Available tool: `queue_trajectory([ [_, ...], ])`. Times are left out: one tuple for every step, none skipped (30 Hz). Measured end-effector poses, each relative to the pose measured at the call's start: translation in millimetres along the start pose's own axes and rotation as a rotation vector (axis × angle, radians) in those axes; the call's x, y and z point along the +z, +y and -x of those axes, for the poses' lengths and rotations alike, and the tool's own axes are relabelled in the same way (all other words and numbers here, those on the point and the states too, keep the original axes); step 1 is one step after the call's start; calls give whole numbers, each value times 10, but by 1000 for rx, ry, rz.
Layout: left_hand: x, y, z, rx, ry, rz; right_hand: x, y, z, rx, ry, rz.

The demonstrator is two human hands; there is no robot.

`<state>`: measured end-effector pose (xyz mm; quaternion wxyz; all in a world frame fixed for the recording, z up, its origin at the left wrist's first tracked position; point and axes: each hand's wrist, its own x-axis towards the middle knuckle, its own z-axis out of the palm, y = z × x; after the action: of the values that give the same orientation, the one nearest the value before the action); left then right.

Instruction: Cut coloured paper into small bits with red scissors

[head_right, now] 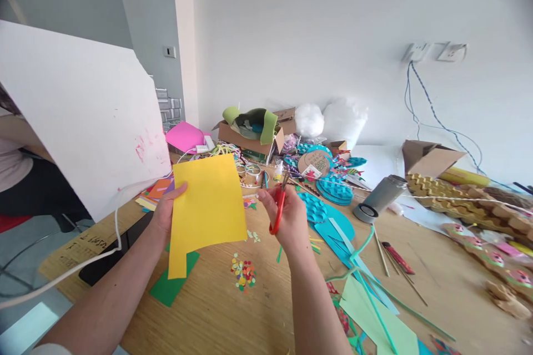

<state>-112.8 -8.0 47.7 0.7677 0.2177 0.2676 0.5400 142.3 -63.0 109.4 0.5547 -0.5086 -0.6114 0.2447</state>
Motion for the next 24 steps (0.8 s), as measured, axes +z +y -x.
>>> queue_trajectory([
  [6,-7,9,-13,-4,-8,-2,18,-13,48,-18,-6],
  [7,-15,14,-24,-16,-20,14,35,-17,85,-70,-13],
  [3,-22,15,-30,-31,-33,45,48,-15,111,-144,-31],
  [-3,-29,11,-30,-46,-46,84,57,-8,131,-219,-59],
  [-11,-35,4,-33,-57,-62,125,64,0,150,-280,-86],
  [-19,-41,-6,-36,-63,-77,163,69,7,169,-318,-112],
  [-27,-48,-18,-39,-63,-89,194,77,12,185,-328,-129],
  [-32,-56,-32,-45,-62,-98,215,90,11,195,-310,-136],
  [-36,-66,-46,-47,-64,-102,226,109,6,198,-271,-140],
  [-36,-76,-59,-38,-69,-101,229,134,-3,193,-224,-144],
  [-34,-88,-72,-16,-82,-97,225,163,-15,187,-174,-149],
  [-29,-102,-82,15,-99,-95,218,194,-27,183,-131,-156],
  [-21,-116,-89,44,-119,-102,209,223,-39,182,-97,-164],
  [-10,-131,-93,69,-136,-121,202,246,-47,185,-73,-169],
  [3,-146,-93,83,-148,-151,197,262,-53,189,-57,-169],
  [18,-161,-91,84,-156,-193,196,270,-55,193,-48,-164],
  [34,-175,-87,76,-162,-241,198,268,-55,197,-46,-157],
  [50,-188,-82,72,-166,-287,201,259,-53,202,-49,-154],
  [64,-199,-78,76,-170,-326,203,245,-50,206,-50,-153],
  [74,-207,-76,92,-175,-355,203,227,-47,204,-49,-153],
  [80,-212,-77,115,-180,-373,198,210,-43,193,-44,-148],
  [81,-213,-80,145,-182,-380,185,196,-39,170,-34,-138],
  [76,-210,-87,176,-180,-377,166,188,-31,138,-19,-121],
  [67,-204,-95,206,-172,-368,139,187,-19,104,1,-99],
])
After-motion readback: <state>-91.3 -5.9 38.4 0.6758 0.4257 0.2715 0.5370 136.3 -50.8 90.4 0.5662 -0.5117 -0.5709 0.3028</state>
